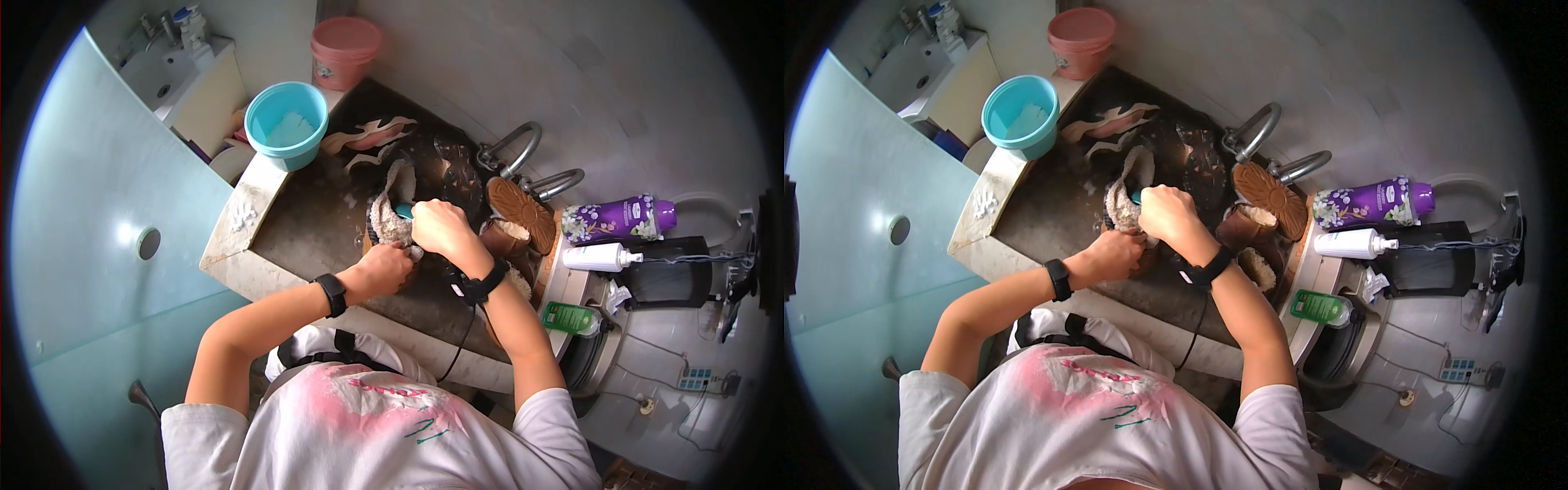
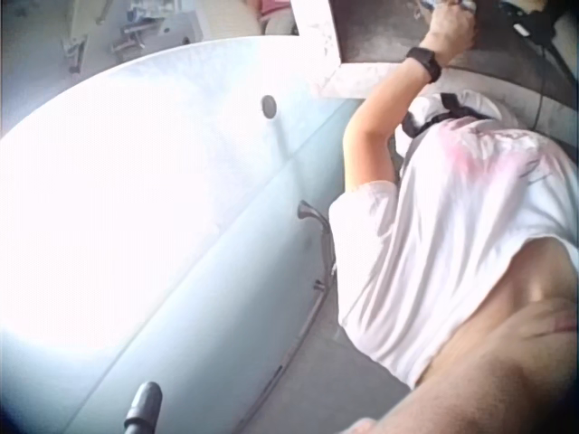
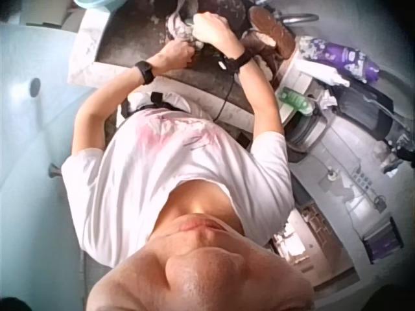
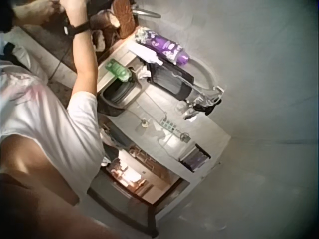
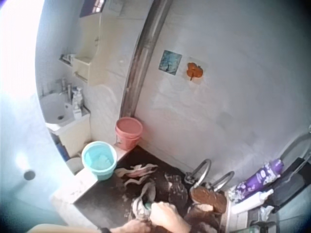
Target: The person cleans several shoes by hand using a brush and water in a sink, then wipes a surface with a cloth.
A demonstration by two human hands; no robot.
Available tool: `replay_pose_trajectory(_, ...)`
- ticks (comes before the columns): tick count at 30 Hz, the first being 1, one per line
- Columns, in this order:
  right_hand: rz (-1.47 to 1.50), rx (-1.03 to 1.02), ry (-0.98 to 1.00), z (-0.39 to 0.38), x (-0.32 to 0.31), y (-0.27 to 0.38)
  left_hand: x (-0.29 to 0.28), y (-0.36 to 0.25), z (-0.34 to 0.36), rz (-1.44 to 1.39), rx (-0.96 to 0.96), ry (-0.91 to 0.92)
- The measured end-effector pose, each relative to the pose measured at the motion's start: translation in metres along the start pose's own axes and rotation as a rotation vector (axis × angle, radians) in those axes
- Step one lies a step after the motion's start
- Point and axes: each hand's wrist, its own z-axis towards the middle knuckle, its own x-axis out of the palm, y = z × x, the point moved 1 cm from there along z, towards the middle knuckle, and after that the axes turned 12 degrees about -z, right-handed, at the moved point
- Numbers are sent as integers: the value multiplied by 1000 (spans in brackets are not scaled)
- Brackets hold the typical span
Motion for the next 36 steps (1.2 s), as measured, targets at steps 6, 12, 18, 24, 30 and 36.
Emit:
replay_pose_trajectory(6,-39,35,-152,32,34,7,12,7,5,71,130,-160)
replay_pose_trajectory(12,209,141,-83,28,50,-23,7,10,4,-11,49,-87)
replay_pose_trajectory(18,274,-41,194,32,7,-38,2,9,1,-19,77,-91)
replay_pose_trajectory(24,190,103,-6,39,26,-15,-1,5,6,5,135,-66)
replay_pose_trajectory(30,208,160,-85,27,42,-14,4,11,9,1,85,-55)
replay_pose_trajectory(36,69,36,69,10,2,-14,6,12,9,-84,-59,17)
